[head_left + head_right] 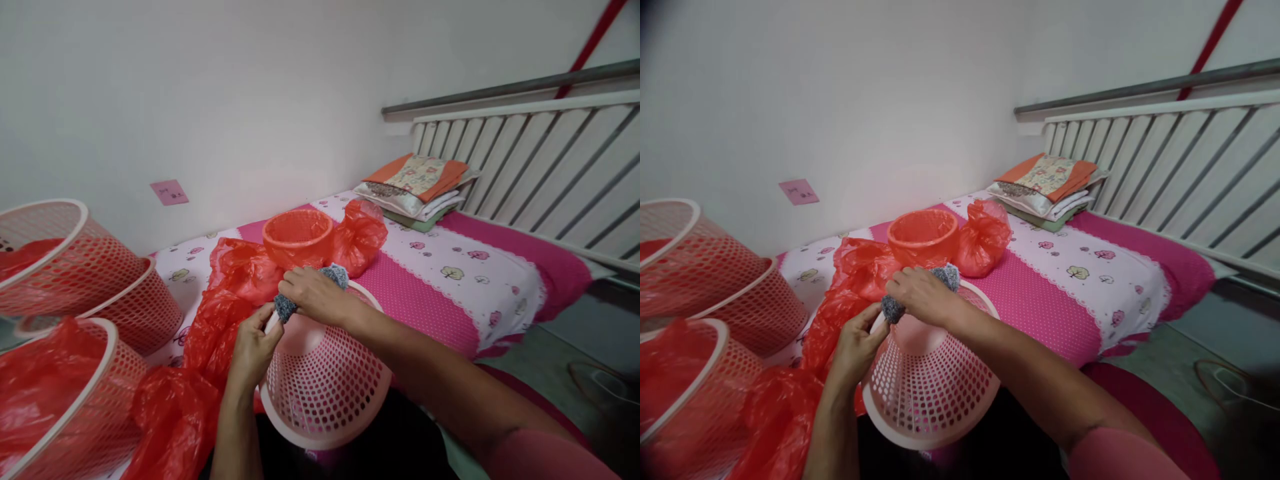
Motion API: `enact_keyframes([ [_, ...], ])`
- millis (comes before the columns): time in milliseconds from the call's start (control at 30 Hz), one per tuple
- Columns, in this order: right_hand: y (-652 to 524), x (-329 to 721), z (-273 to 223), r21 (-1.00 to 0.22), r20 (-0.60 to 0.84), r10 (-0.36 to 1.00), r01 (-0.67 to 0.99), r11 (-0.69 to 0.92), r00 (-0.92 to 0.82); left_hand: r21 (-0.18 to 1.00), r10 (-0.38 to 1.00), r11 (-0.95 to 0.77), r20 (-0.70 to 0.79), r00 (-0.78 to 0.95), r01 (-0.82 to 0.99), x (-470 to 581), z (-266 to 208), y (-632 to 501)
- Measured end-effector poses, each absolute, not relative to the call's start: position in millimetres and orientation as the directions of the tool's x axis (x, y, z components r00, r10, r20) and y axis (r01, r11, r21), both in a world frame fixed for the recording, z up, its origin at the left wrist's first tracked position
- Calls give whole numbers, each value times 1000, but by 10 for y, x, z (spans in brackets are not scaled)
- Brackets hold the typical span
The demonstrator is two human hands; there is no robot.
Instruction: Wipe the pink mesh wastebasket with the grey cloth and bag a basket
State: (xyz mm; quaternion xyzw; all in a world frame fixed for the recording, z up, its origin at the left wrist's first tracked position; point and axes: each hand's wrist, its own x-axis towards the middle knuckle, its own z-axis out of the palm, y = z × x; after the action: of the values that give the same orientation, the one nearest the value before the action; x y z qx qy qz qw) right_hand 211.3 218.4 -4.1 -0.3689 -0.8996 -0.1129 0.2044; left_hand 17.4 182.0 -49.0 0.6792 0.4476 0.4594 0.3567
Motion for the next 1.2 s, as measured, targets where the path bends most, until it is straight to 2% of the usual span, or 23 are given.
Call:
enact_keyframes([
  [167,2255,2353,-62,-12,469,671,756,655,-574,906,946,-319,285,156,278,155,-502,1830],
  [500,2199,2867,-393,-419,491,827,758,500,-275,913,957,-286,259,130,290,135,-501,1831],
  [667,1994,3109,-729,-619,356,934,755,217,23,915,960,-280,266,86,291,65,-524,1860],
  [833,1661,3165,-1245,-818,224,924,575,4,311,928,966,-260,251,68,269,37,-544,1875],
  [933,1489,3152,-1442,-860,176,893,506,-65,414,922,964,-265,241,115,284,62,-527,1865],
  [1033,1393,3155,-1445,-862,143,894,498,-98,424,901,955,-288,245,165,325,86,-486,1838],
  [1200,1364,3102,-1204,-804,266,896,595,2,356,787,934,-356,298,194,504,123,-374,1745],
])
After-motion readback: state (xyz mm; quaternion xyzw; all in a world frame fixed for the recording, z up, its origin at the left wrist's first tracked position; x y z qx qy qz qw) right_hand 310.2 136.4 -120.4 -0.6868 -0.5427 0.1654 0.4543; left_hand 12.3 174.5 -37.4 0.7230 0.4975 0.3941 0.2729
